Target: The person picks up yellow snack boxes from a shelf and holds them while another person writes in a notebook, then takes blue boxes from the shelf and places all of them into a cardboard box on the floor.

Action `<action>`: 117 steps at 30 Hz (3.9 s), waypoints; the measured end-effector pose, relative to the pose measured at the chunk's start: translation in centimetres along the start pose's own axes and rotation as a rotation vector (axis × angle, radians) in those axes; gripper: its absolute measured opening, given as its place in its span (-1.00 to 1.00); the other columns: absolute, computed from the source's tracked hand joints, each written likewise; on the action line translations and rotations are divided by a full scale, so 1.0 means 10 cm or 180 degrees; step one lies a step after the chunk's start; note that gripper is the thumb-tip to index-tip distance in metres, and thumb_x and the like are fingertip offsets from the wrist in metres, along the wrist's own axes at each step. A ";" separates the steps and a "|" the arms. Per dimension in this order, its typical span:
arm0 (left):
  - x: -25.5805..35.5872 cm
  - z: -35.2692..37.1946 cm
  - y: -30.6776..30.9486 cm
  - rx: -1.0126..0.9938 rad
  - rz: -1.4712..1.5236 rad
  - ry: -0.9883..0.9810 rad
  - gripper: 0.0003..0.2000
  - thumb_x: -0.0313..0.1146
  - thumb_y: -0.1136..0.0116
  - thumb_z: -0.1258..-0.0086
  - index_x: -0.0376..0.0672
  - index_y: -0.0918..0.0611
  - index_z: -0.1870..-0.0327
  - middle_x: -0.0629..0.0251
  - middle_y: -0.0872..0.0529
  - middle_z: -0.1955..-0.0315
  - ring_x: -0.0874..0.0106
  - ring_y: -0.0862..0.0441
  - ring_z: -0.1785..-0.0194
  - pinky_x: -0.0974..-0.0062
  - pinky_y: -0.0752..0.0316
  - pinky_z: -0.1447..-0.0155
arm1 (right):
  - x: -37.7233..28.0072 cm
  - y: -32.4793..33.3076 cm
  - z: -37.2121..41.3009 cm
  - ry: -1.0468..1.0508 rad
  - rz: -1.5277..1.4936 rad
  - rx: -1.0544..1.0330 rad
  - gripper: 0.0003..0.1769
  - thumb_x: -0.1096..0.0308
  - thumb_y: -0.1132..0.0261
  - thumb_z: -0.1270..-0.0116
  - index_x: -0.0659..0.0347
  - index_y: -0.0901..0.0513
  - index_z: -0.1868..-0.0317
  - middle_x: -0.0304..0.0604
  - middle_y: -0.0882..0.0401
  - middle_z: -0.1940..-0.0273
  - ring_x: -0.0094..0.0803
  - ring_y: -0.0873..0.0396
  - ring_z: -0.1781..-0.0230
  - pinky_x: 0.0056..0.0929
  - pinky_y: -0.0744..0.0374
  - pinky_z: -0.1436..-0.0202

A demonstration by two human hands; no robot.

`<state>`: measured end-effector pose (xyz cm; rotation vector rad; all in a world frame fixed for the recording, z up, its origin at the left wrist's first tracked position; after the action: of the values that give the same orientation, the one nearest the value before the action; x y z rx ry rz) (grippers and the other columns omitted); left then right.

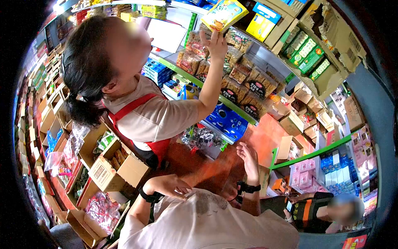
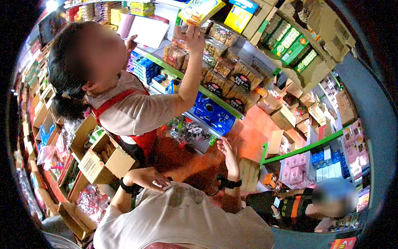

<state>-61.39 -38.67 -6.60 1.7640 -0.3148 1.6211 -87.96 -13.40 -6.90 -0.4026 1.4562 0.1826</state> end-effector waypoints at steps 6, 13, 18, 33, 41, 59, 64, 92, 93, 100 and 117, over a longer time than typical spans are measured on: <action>-0.02 0.08 -0.05 0.0036 0.0039 0.0017 -0.59 -0.09 -0.39 -0.48 -0.31 -0.77 -0.06 -0.03 -0.80 -0.07 0.10 -0.77 -0.11 0.23 -0.68 -0.19 | -0.01 -0.08 0.04 0.0013 -0.0011 -0.0087 -0.62 0.21 -0.26 -0.63 0.31 -0.65 -0.24 -0.13 -0.75 0.02 -0.44 -0.71 0.03 -0.39 -0.68 -0.12; -0.15 0.12 -0.08 0.0080 -0.0024 -0.0194 -0.41 -0.02 -0.42 -0.44 -0.31 -0.63 -0.29 0.05 -0.85 0.03 0.27 -0.83 -0.01 0.37 -0.73 -0.12 | 0.02 -0.17 0.11 -0.0028 0.0031 -0.0055 -0.63 0.23 -0.22 -0.65 0.34 -0.64 -0.25 -0.11 -0.74 0.00 -0.43 -0.70 -0.02 -0.39 -0.67 -0.14; 0.05 0.14 0.02 -0.0089 0.0112 0.0064 -0.44 -0.05 -0.40 -0.46 -0.33 -0.64 -0.27 0.06 -0.85 0.04 0.28 -0.83 0.00 0.37 -0.73 -0.10 | 0.02 -0.16 0.15 -0.0028 -0.0018 0.0035 -0.60 0.17 -0.25 -0.64 0.30 -0.66 -0.25 -0.14 -0.75 0.03 -0.47 -0.70 0.05 -0.41 -0.66 -0.13; -0.04 0.11 0.06 -0.0052 -0.0249 -0.0431 -0.53 -0.20 -0.38 -0.50 -0.38 -0.63 -0.26 0.05 -0.82 -0.05 0.27 -0.80 -0.06 0.39 -0.71 -0.14 | -3.43 -1.12 1.82 0.5221 0.0627 0.0602 -0.38 0.10 -0.21 -0.61 0.15 -0.35 -0.54 -0.01 -0.42 -0.45 -0.35 -0.60 -0.23 -0.23 -0.51 -0.44; 0.07 -0.04 0.13 -0.0503 -0.0074 0.0327 -0.48 -0.22 -0.43 -0.46 -0.29 -0.61 -0.36 0.14 -0.78 -0.18 0.42 -0.77 -0.10 0.40 -0.70 -0.18 | -4.04 -1.30 3.05 0.6829 0.1902 0.1021 -0.37 -0.12 -0.28 -0.52 -0.14 -0.49 -0.51 -0.23 0.02 -0.70 -0.23 0.23 -0.73 0.00 0.11 -0.73; 0.04 -0.37 0.21 -0.0918 0.0063 0.0255 -0.47 -0.38 -0.43 -0.45 -0.24 -0.58 -0.42 0.14 -0.80 -0.10 0.40 -0.77 -0.08 0.39 -0.70 -0.22 | -3.98 -1.17 3.16 0.6765 0.2283 0.0860 -0.45 -0.05 -0.42 -0.39 -0.02 -0.56 -0.28 -0.19 -0.28 -0.43 -0.22 -0.15 -0.42 -0.03 -0.21 -0.44; -0.04 -0.41 0.15 -0.0783 0.0564 0.0280 -0.47 -0.35 -0.44 -0.45 -0.22 -0.59 -0.42 0.18 -0.82 -0.08 0.43 -0.77 -0.05 0.44 -0.71 -0.07 | -3.99 -1.13 3.14 0.6783 0.2347 0.0765 -0.47 -0.03 -0.46 -0.35 0.01 -0.57 -0.21 -0.18 -0.36 -0.36 -0.21 -0.25 -0.33 -0.04 -0.30 -0.36; -0.04 -0.37 0.06 -0.0948 0.0219 0.0604 -0.45 -0.34 -0.40 -0.46 -0.26 -0.55 -0.44 0.12 -0.79 -0.15 0.45 -0.72 -0.12 0.43 -0.68 -0.25 | -3.60 -0.84 2.12 0.5585 0.2319 -0.0506 -0.53 0.08 -0.68 -0.14 0.18 -0.68 0.15 -0.11 -0.83 0.06 -0.19 -0.82 0.15 -0.10 -0.81 0.09; -0.01 -0.37 0.05 -0.1031 0.0203 0.0856 -0.46 -0.35 -0.39 -0.47 -0.25 -0.55 -0.44 0.15 -0.78 -0.15 0.46 -0.71 -0.11 0.44 -0.67 -0.25 | -3.62 -0.83 2.09 0.5634 0.2365 -0.0520 -0.53 0.08 -0.68 -0.14 0.18 -0.68 0.15 -0.11 -0.83 0.06 -0.19 -0.82 0.15 -0.10 -0.81 0.09; -0.08 -0.41 0.02 -0.1146 0.0546 0.1072 -0.40 -0.25 -0.43 -0.47 -0.22 -0.52 -0.47 0.16 -0.77 -0.16 0.45 -0.71 -0.12 0.41 -0.65 -0.31 | -3.55 -0.97 1.68 0.4679 0.2200 0.0235 -0.63 0.10 -0.29 -0.57 0.29 -0.75 0.17 0.04 -0.85 0.23 -0.18 -0.85 0.19 -0.32 -0.77 0.09; -0.15 -0.39 0.12 -0.0905 0.0833 0.0728 -0.58 -0.39 -0.33 -0.53 -0.28 -0.62 -0.35 0.15 -0.78 -0.15 0.42 -0.71 -0.14 0.42 -0.63 -0.26 | -5.20 -0.42 -0.24 0.3656 0.4218 0.1770 -0.50 -0.02 -0.11 -0.68 0.09 -0.64 -0.37 0.00 -0.70 -0.28 -0.05 -0.63 -0.32 -0.20 -0.57 -0.39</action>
<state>-65.41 -37.42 -7.73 1.3532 -0.6544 1.8376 -94.70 -11.87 44.85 1.1788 2.6015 0.6352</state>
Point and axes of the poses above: each hand's wrist, its own z-axis away from the middle knuckle, its own y-axis out of the back of the hand, x = y × z, the point moved 7 cm from there along -z, towards the middle knuckle
